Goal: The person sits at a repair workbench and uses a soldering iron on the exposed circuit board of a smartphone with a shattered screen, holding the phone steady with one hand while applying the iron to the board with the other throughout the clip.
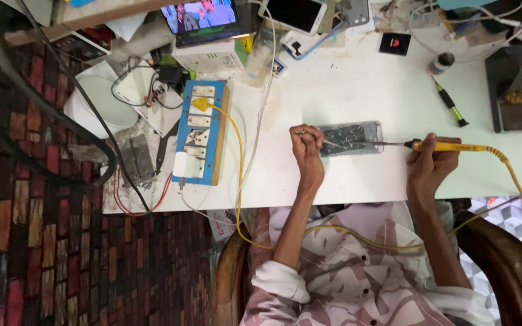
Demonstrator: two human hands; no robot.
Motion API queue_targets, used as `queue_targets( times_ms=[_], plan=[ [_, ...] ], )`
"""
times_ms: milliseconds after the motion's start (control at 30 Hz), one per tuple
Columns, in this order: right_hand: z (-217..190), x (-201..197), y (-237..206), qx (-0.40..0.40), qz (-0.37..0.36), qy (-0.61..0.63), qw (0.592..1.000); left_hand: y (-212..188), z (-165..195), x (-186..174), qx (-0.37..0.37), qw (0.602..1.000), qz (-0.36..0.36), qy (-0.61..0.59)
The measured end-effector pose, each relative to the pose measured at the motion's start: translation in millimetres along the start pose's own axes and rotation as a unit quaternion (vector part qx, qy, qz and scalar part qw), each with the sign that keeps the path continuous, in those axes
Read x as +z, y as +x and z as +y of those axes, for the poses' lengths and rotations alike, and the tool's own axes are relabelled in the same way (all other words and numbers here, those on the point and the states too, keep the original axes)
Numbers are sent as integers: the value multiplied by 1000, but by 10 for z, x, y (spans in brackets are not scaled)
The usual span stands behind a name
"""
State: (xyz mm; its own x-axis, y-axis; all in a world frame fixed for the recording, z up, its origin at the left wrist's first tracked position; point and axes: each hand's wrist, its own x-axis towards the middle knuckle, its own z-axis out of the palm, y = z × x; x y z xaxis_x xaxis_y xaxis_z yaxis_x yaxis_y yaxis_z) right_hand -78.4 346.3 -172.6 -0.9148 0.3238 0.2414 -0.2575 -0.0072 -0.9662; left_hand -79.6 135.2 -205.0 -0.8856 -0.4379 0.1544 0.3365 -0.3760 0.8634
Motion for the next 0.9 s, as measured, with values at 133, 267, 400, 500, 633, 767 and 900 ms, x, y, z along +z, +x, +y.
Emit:
queue_targets(
  times_ms=[133,267,400,500,633,767,900],
  plan=[
    [-16,13,4,-2,4,-10,1000,15,-22,-4,1,1000,7,-28],
    [33,23,20,5,15,-52,999,38,-41,6,26,999,8,-39],
    [121,-56,37,17,24,-13,999,30,-59,13,37,999,4,-12],
    [179,-68,18,18,20,-31,999,56,-59,4,21,999,27,-7],
    [212,20,3,-15,13,-17,1000,158,-39,-33,27,997,20,-64],
    [174,3,-4,-2,16,-11,1000,188,-40,-61,25,993,14,-113],
    [159,-12,27,5,22,0,1000,178,-74,-46,-27,997,44,-59]
  ],
)
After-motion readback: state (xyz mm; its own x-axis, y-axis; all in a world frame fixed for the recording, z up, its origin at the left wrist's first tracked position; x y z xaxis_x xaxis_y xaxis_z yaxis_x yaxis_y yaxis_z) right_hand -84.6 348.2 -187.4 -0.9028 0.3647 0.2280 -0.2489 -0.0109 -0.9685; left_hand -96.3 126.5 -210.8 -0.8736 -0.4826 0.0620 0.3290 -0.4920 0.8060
